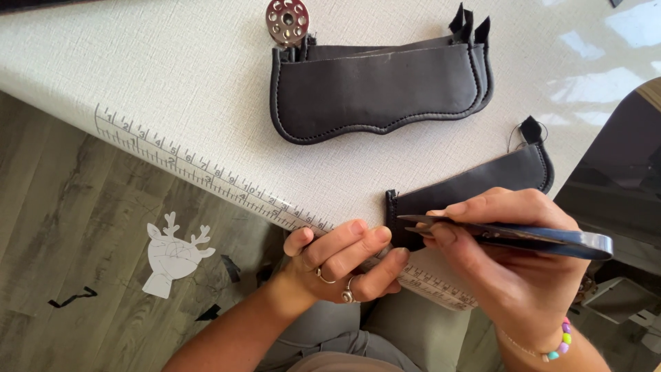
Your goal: Trim excess threads and material from leather components using snips at a sewing workstation
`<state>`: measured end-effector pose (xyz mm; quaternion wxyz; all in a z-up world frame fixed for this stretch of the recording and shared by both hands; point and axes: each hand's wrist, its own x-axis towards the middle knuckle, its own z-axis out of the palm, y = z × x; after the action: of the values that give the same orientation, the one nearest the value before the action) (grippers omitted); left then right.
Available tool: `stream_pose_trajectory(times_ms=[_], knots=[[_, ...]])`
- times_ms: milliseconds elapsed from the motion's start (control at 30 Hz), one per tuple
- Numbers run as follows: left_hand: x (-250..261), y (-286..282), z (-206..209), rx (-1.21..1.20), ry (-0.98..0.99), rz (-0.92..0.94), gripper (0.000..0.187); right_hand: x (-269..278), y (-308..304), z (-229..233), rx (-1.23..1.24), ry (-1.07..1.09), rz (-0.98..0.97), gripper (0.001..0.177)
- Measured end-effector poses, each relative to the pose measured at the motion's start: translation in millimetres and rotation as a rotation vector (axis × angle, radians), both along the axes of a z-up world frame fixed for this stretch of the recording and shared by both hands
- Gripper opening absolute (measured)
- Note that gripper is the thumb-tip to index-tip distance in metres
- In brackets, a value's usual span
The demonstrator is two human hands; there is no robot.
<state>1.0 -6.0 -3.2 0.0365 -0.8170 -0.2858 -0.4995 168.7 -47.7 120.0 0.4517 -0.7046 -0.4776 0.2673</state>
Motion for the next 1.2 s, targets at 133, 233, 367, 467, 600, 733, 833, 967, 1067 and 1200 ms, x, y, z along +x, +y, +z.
stream_pose_trajectory(times_ms=[133, 233, 367, 467, 600, 733, 833, 967, 1067, 1200], knots=[[-1, -1, 3, -0.013, 0.01, -0.009, 0.025, 2, -2, -7, 0.156, 0.041, -0.075, 0.016], [-4, -2, 7, -0.035, 0.005, -0.038, 0.027, 19, -4, -16, 0.387, 0.082, -0.127, 0.019], [-20, -9, 18, -0.089, -0.036, -0.086, 0.024, 51, -23, -24, 0.488, 0.046, -0.239, 0.021], [-30, 4, 34, -0.056, -0.106, -0.102, 0.01, 56, -59, -30, 0.482, 0.115, -0.259, 0.023], [-31, 38, 68, -0.232, 0.06, -0.276, 0.038, 35, -86, -23, 0.423, 0.2, -0.263, 0.023], [-25, 55, 111, -0.289, 0.213, -0.42, 0.031, 26, -108, -17, 0.434, 0.273, -0.277, 0.018], [-16, 33, 110, -0.321, 0.262, -0.358, 0.031, 26, -121, -14, 0.444, 0.297, -0.291, 0.018], [-4, -12, 106, -0.33, 0.211, -0.167, 0.045, 27, -129, -15, 0.428, 0.371, -0.282, 0.019], [5, -25, 100, -0.303, 0.204, -0.155, 0.044, 27, -131, -15, 0.388, 0.36, -0.281, 0.015], [5, -1, 120, -0.301, 0.158, -0.212, 0.034, 26, -135, -14, 0.401, 0.355, -0.306, 0.015]])
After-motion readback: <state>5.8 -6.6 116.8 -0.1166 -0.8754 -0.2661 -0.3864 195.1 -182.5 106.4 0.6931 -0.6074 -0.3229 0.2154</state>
